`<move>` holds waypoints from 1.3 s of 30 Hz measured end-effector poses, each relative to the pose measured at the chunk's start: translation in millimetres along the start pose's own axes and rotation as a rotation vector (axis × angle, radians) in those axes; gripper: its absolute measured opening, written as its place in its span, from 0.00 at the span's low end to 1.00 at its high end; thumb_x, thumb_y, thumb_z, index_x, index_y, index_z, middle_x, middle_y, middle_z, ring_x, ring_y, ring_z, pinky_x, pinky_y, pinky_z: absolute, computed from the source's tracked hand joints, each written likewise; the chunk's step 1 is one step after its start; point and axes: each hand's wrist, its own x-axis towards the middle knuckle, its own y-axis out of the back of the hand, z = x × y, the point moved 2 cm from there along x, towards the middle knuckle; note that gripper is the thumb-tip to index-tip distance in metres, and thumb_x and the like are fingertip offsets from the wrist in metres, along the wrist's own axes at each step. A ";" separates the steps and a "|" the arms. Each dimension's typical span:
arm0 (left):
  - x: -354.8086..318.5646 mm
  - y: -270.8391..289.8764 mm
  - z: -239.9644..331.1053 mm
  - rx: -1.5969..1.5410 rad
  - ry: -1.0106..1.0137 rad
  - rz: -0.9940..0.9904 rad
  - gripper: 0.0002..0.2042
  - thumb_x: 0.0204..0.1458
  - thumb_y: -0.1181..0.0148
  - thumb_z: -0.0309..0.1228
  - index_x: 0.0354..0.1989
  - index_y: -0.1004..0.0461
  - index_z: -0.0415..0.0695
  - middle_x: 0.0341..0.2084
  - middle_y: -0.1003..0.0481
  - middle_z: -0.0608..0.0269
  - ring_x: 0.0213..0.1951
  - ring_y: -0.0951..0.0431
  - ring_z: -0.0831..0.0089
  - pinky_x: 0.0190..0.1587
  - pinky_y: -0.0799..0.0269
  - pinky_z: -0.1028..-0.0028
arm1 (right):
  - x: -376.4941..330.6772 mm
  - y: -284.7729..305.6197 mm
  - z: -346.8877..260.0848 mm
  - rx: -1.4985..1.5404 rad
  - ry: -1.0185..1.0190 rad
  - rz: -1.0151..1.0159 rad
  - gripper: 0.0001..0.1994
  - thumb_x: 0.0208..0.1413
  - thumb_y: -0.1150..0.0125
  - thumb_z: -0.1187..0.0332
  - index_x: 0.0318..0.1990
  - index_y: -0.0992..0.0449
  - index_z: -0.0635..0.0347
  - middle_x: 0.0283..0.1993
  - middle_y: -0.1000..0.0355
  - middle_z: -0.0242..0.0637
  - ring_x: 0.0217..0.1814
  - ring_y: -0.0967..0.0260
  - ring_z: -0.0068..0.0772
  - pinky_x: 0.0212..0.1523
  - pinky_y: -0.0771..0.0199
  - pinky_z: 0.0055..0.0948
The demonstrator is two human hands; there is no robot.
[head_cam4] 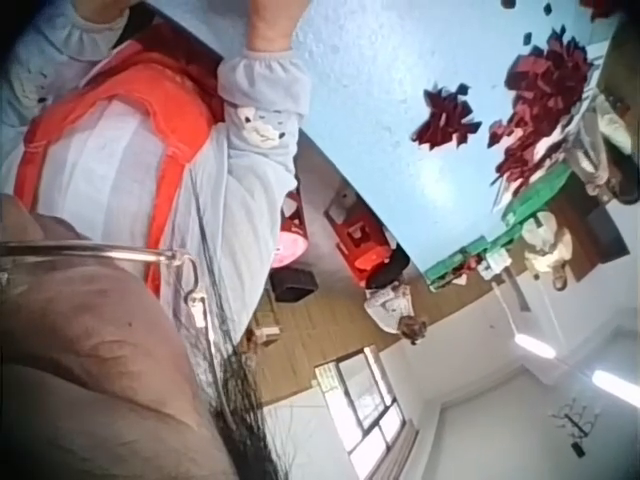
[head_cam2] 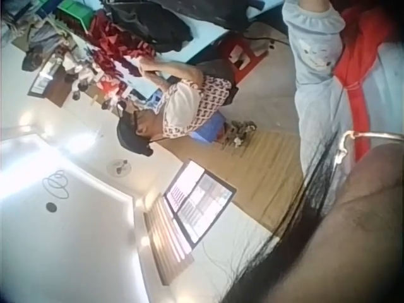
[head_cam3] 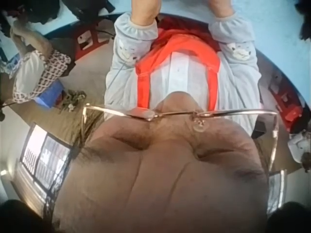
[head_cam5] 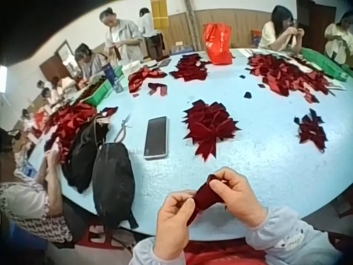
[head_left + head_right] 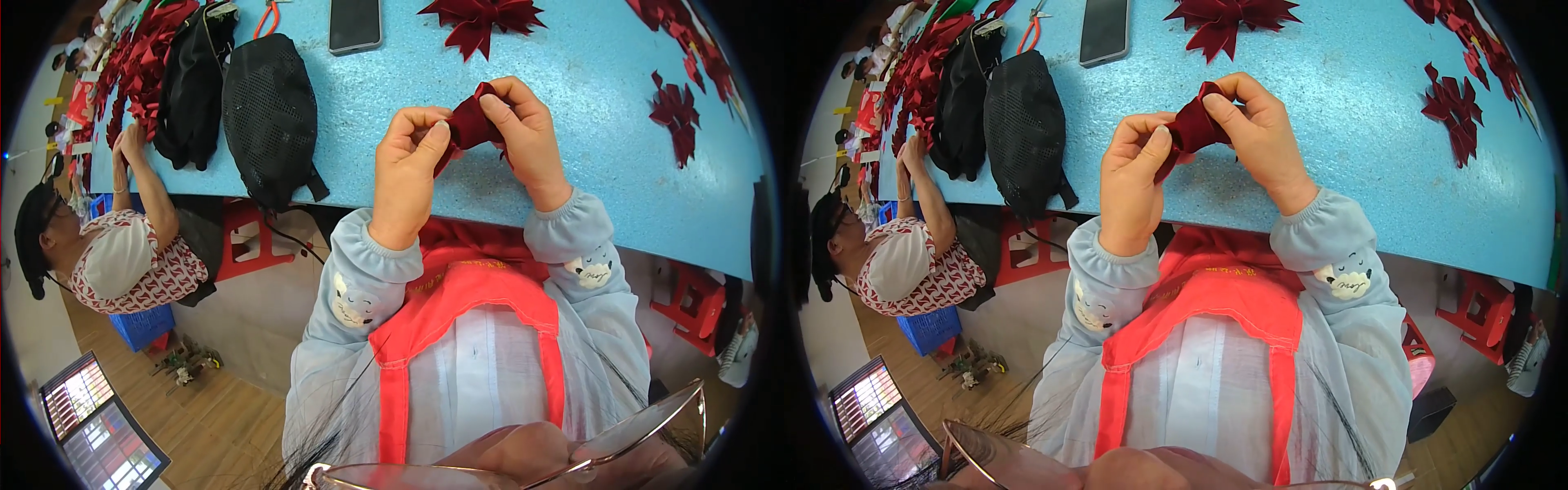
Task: Manually folding and assembling decorative red bows from fabric pieces.
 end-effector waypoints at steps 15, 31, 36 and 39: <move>-3.0 0.9 4.6 0.147 -0.213 -0.119 0.09 0.54 0.49 0.23 0.43 0.33 0.39 0.44 0.33 0.56 0.41 0.29 0.71 0.39 0.28 0.74 | -6.1 -2.6 -2.0 -0.094 0.251 0.034 0.05 0.60 0.53 0.69 0.40 0.35 0.59 0.32 0.35 0.26 0.29 0.41 0.12 0.28 0.40 0.13; -4.0 17.2 33.3 -0.050 0.263 -0.147 0.09 0.55 0.49 0.29 0.38 0.29 0.36 0.25 0.27 0.65 0.23 0.29 0.80 0.25 0.32 0.80 | -11.8 -1.5 -10.3 -0.201 0.268 -0.196 0.05 0.60 0.53 0.69 0.39 0.35 0.60 0.32 0.35 0.28 0.29 0.43 0.14 0.28 0.41 0.14; -2.4 17.1 33.6 0.024 0.237 -0.145 0.10 0.54 0.48 0.29 0.42 0.31 0.37 0.27 0.27 0.65 0.26 0.29 0.80 0.26 0.33 0.81 | -10.9 -0.8 -7.9 -0.305 0.403 -0.113 0.05 0.60 0.53 0.70 0.38 0.35 0.61 0.32 0.35 0.28 0.27 0.44 0.13 0.27 0.43 0.14; -1.6 18.0 25.4 0.128 0.064 -0.115 0.11 0.54 0.48 0.28 0.44 0.32 0.37 0.29 0.27 0.65 0.28 0.28 0.80 0.28 0.31 0.81 | -11.5 0.7 -9.4 -0.221 0.395 -0.126 0.03 0.59 0.53 0.73 0.39 0.35 0.61 0.32 0.35 0.27 0.29 0.43 0.13 0.29 0.40 0.14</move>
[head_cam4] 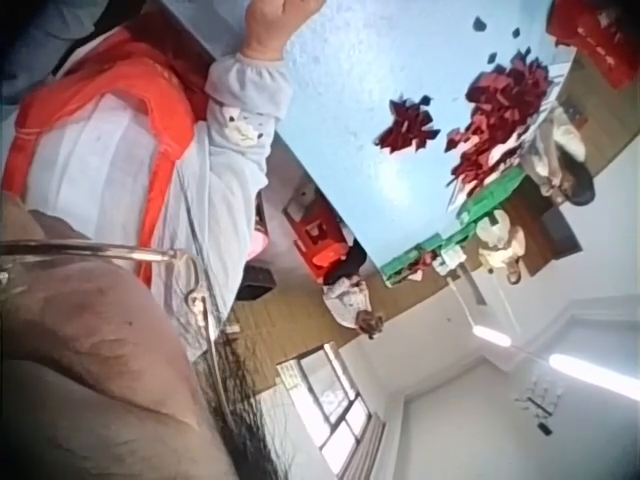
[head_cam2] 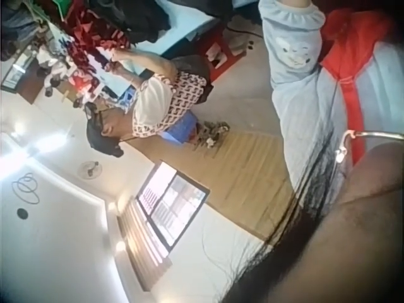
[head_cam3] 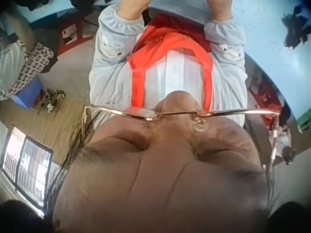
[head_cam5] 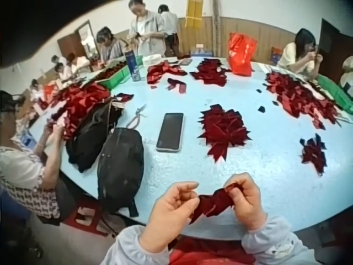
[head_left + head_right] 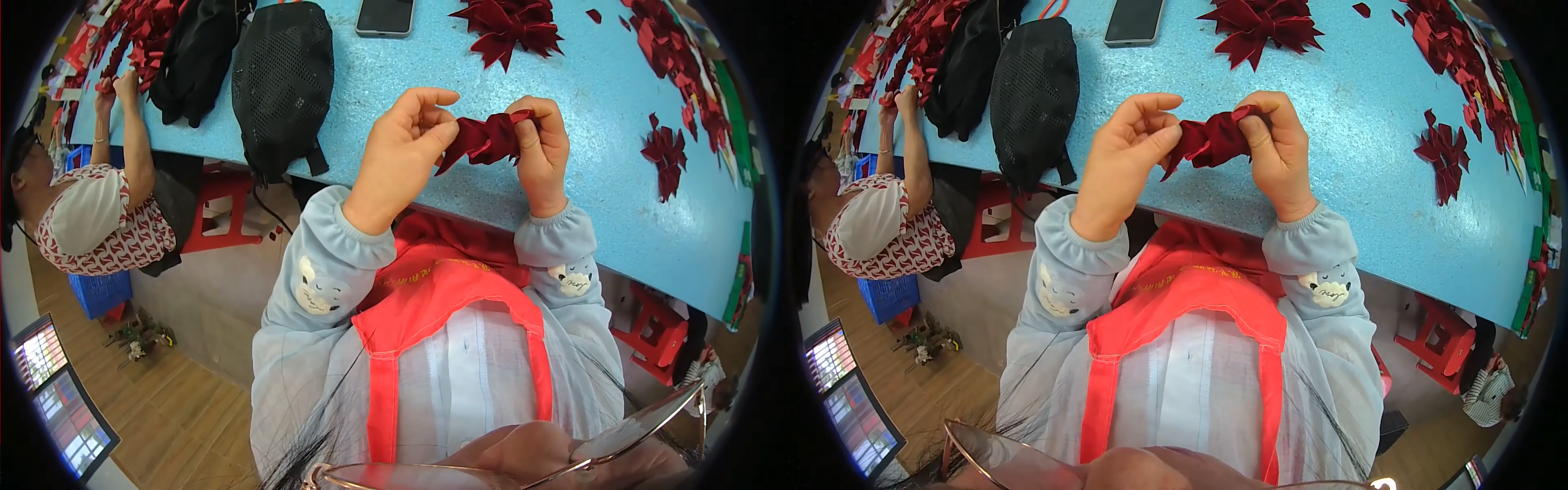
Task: Manually folding and assembling decorative red bows from fabric pieces.
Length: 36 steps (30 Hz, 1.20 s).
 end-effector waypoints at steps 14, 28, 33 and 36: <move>-23.1 -12.3 -1.2 0.595 -0.357 0.085 0.09 0.43 0.39 0.23 0.33 0.28 0.36 0.32 0.28 0.56 0.30 0.27 0.71 0.28 0.30 0.75 | 1.1 -2.2 -3.6 -0.039 -0.017 -0.047 0.05 0.59 0.52 0.72 0.40 0.37 0.61 0.36 0.33 0.36 0.32 0.40 0.20 0.33 0.38 0.18; -23.6 -7.2 -3.4 1.031 -1.247 0.032 0.17 0.31 0.38 0.18 0.35 0.28 0.35 0.35 0.30 0.54 0.33 0.27 0.64 0.32 0.28 0.72 | 7.3 -5.0 -3.5 -0.058 0.342 -0.158 0.17 0.42 0.55 0.87 0.41 0.38 0.60 0.43 0.34 0.46 0.48 0.37 0.40 0.48 0.35 0.35; -25.7 -9.2 3.0 0.819 -0.831 0.078 0.15 0.37 0.38 0.17 0.36 0.29 0.35 0.36 0.29 0.55 0.33 0.27 0.67 0.32 0.29 0.74 | 5.3 -2.9 -2.7 -0.183 0.342 -0.149 0.13 0.48 0.55 0.85 0.41 0.36 0.60 0.38 0.33 0.40 0.40 0.36 0.30 0.40 0.34 0.26; -22.7 -10.4 -2.2 0.507 -0.547 0.103 0.12 0.41 0.39 0.18 0.36 0.29 0.35 0.36 0.28 0.58 0.32 0.27 0.71 0.31 0.30 0.76 | 2.4 -3.9 -2.0 -0.126 0.008 -0.054 0.09 0.53 0.55 0.81 0.41 0.35 0.61 0.35 0.34 0.34 0.33 0.38 0.21 0.33 0.37 0.19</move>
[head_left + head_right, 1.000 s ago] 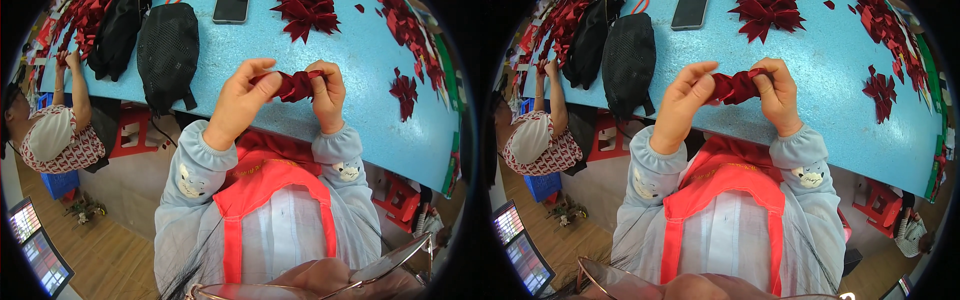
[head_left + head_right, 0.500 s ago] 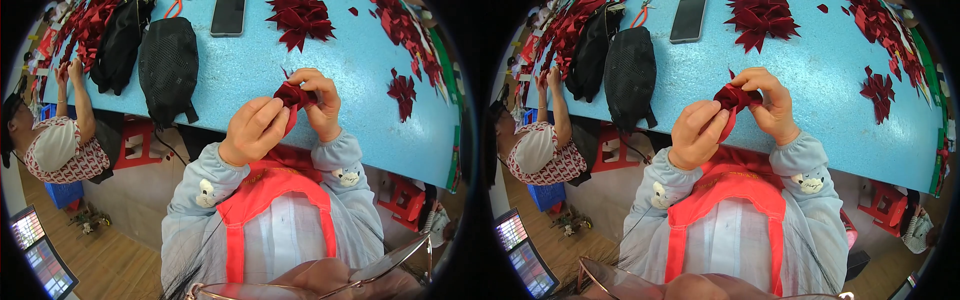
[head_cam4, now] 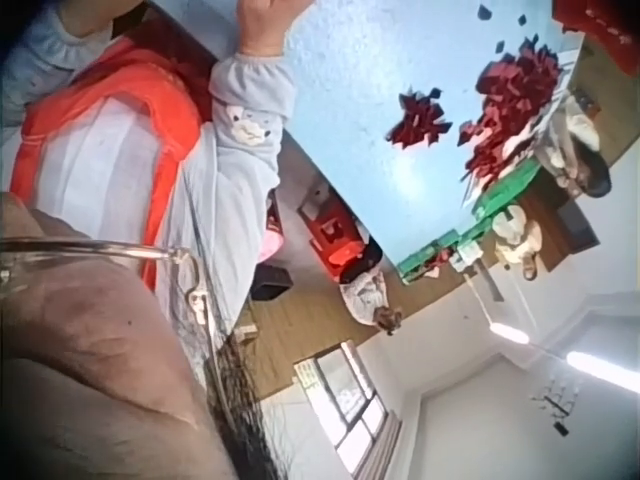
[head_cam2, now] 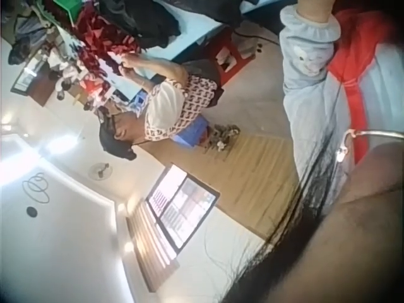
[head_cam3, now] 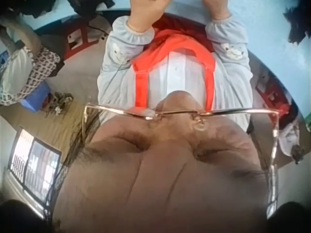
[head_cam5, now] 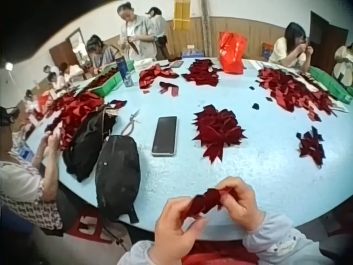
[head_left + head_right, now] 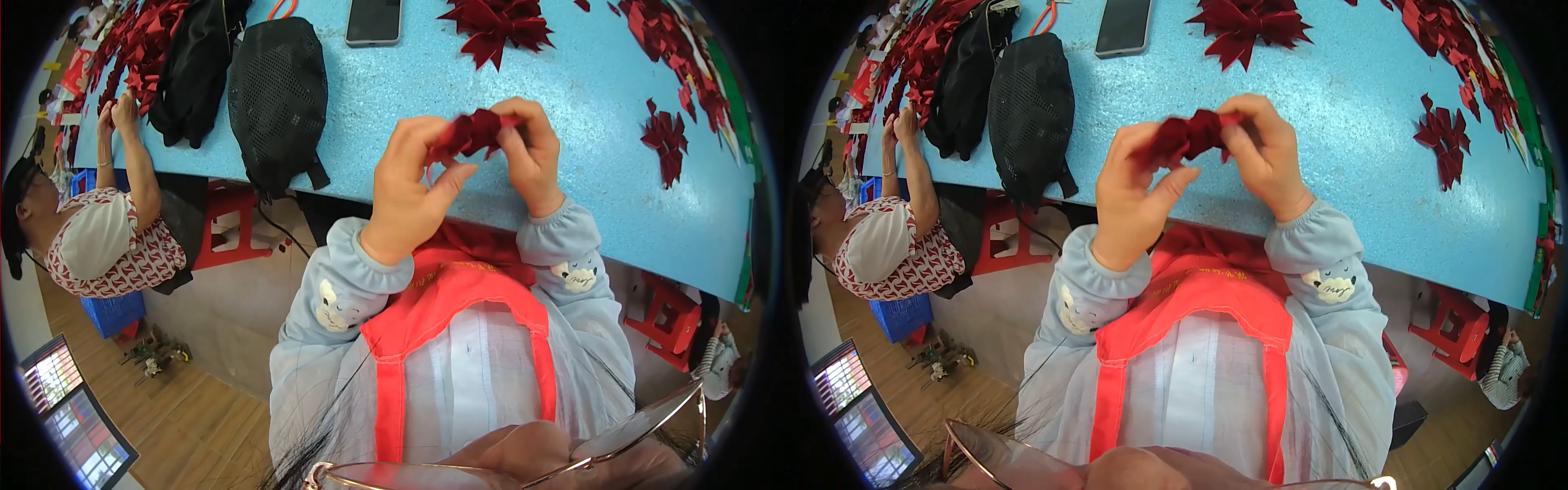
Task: Manually folding and assembling decorative red bows from fabric pieces.
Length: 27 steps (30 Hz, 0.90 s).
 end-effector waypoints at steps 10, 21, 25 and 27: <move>-4.4 -27.4 -25.2 -0.566 0.470 0.323 0.09 0.44 0.41 0.18 0.36 0.28 0.37 0.29 0.26 0.65 0.29 0.27 0.75 0.31 0.30 0.76 | -0.6 -9.7 17.8 0.088 -0.276 0.160 0.04 0.59 0.52 0.72 0.37 0.33 0.61 0.29 0.36 0.23 0.25 0.44 0.09 0.24 0.42 0.12; -5.2 -28.3 -21.4 0.239 -0.212 0.281 0.08 0.44 0.41 0.18 0.34 0.29 0.41 0.30 0.26 0.61 0.30 0.27 0.68 0.34 0.31 0.76 | -3.3 -10.5 11.0 0.095 -0.200 0.210 0.03 0.60 0.54 0.72 0.39 0.34 0.59 0.28 0.35 0.24 0.23 0.46 0.10 0.21 0.46 0.12; -8.6 -32.5 -26.5 -0.265 0.079 0.324 0.08 0.48 0.44 0.19 0.36 0.31 0.41 0.33 0.27 0.62 0.34 0.27 0.72 0.38 0.31 0.74 | -3.2 -12.0 10.3 0.257 -0.226 0.159 0.04 0.60 0.55 0.72 0.40 0.35 0.59 0.28 0.36 0.25 0.21 0.46 0.11 0.20 0.46 0.12; -9.4 -35.5 -30.2 -0.518 0.226 0.345 0.07 0.49 0.44 0.20 0.37 0.32 0.41 0.34 0.27 0.62 0.36 0.27 0.73 0.40 0.31 0.74 | -2.3 -12.0 11.3 0.280 -0.224 0.158 0.04 0.60 0.55 0.72 0.40 0.35 0.58 0.28 0.36 0.25 0.21 0.46 0.11 0.20 0.46 0.12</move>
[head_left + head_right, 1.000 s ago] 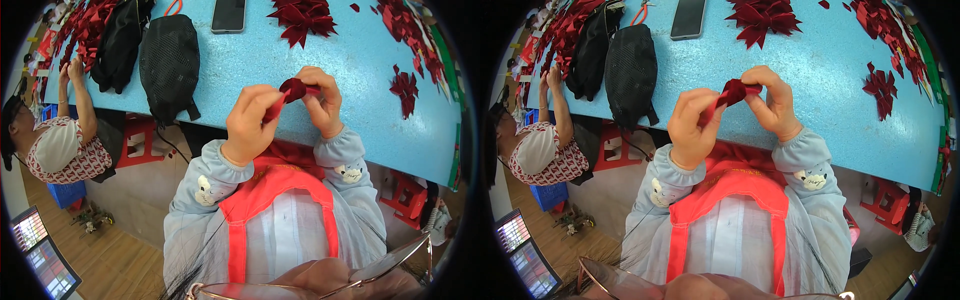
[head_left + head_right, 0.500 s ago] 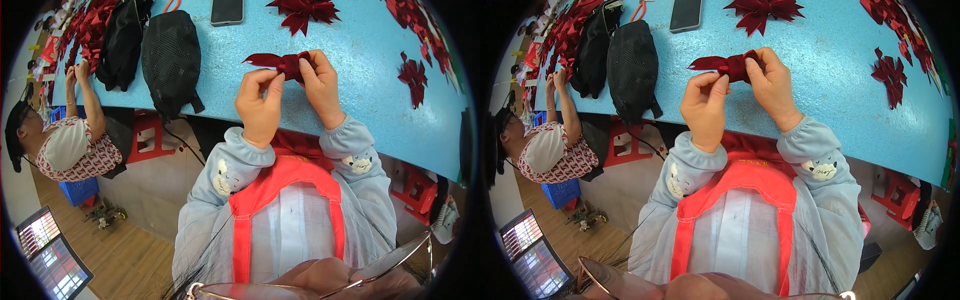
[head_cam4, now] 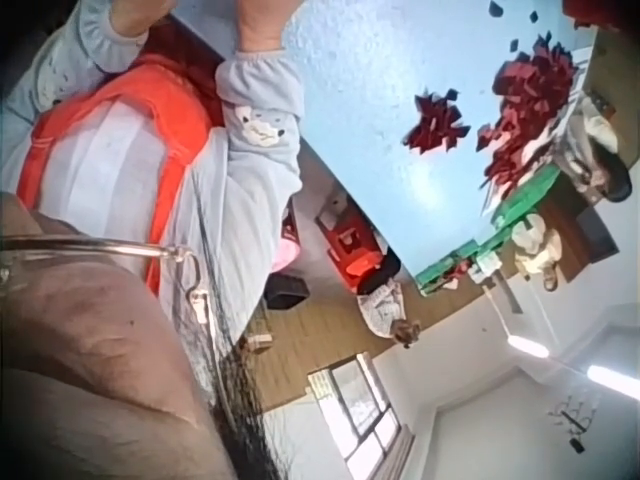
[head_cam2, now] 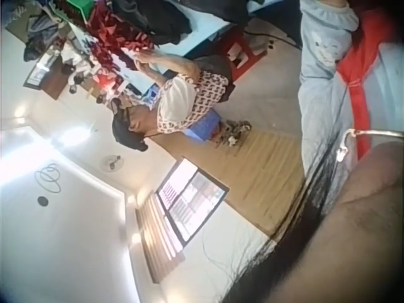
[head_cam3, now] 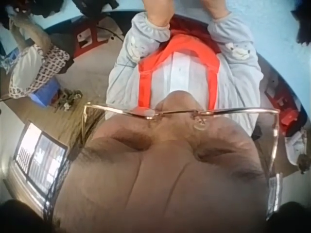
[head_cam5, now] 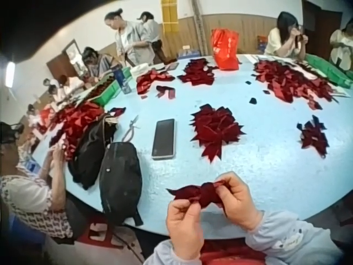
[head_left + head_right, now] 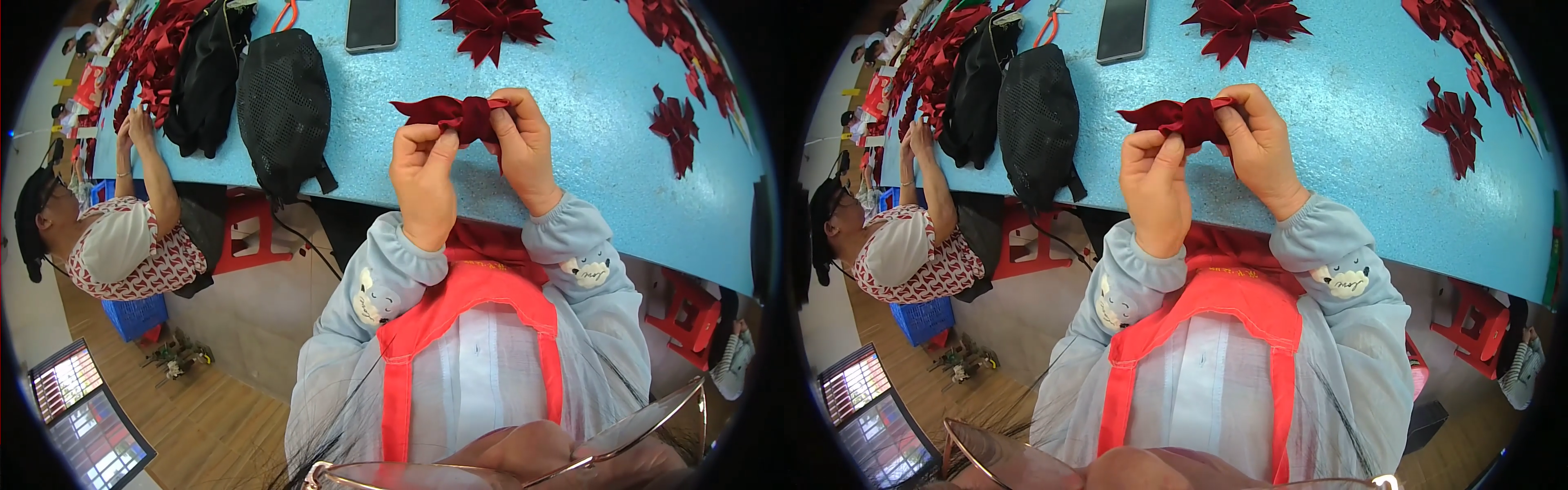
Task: Manually folding and assembling decorative red bows from fabric pieces.
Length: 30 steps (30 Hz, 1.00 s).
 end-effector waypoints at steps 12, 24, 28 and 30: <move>5.7 -1.9 20.6 -0.416 0.538 -0.023 0.08 0.52 0.45 0.25 0.40 0.32 0.38 0.36 0.28 0.62 0.39 0.28 0.73 0.43 0.31 0.72 | -5.1 -1.3 -2.2 -0.210 0.213 0.034 0.04 0.57 0.51 0.75 0.40 0.34 0.60 0.26 0.35 0.27 0.21 0.43 0.12 0.21 0.42 0.13; 5.8 0.6 22.3 -0.258 0.336 -0.024 0.09 0.51 0.48 0.23 0.40 0.30 0.34 0.36 0.27 0.59 0.37 0.27 0.73 0.43 0.31 0.74 | -9.7 -2.7 -9.0 -0.388 0.382 -0.096 0.09 0.55 0.52 0.79 0.43 0.34 0.62 0.31 0.34 0.29 0.27 0.41 0.15 0.28 0.39 0.15; 5.0 2.1 18.6 -0.207 0.268 -0.025 0.09 0.52 0.48 0.22 0.41 0.30 0.35 0.36 0.27 0.59 0.37 0.27 0.74 0.43 0.31 0.74 | -8.2 -4.3 -12.2 -0.500 0.427 -0.085 0.08 0.55 0.51 0.79 0.42 0.34 0.63 0.31 0.34 0.30 0.28 0.40 0.16 0.28 0.39 0.16; 3.6 -0.6 15.8 -0.271 0.296 -0.009 0.09 0.52 0.50 0.21 0.41 0.30 0.35 0.37 0.27 0.60 0.39 0.28 0.74 0.42 0.31 0.74 | -6.1 -3.9 -10.5 -0.579 0.475 -0.041 0.07 0.55 0.51 0.79 0.41 0.33 0.63 0.30 0.34 0.30 0.28 0.40 0.17 0.28 0.38 0.16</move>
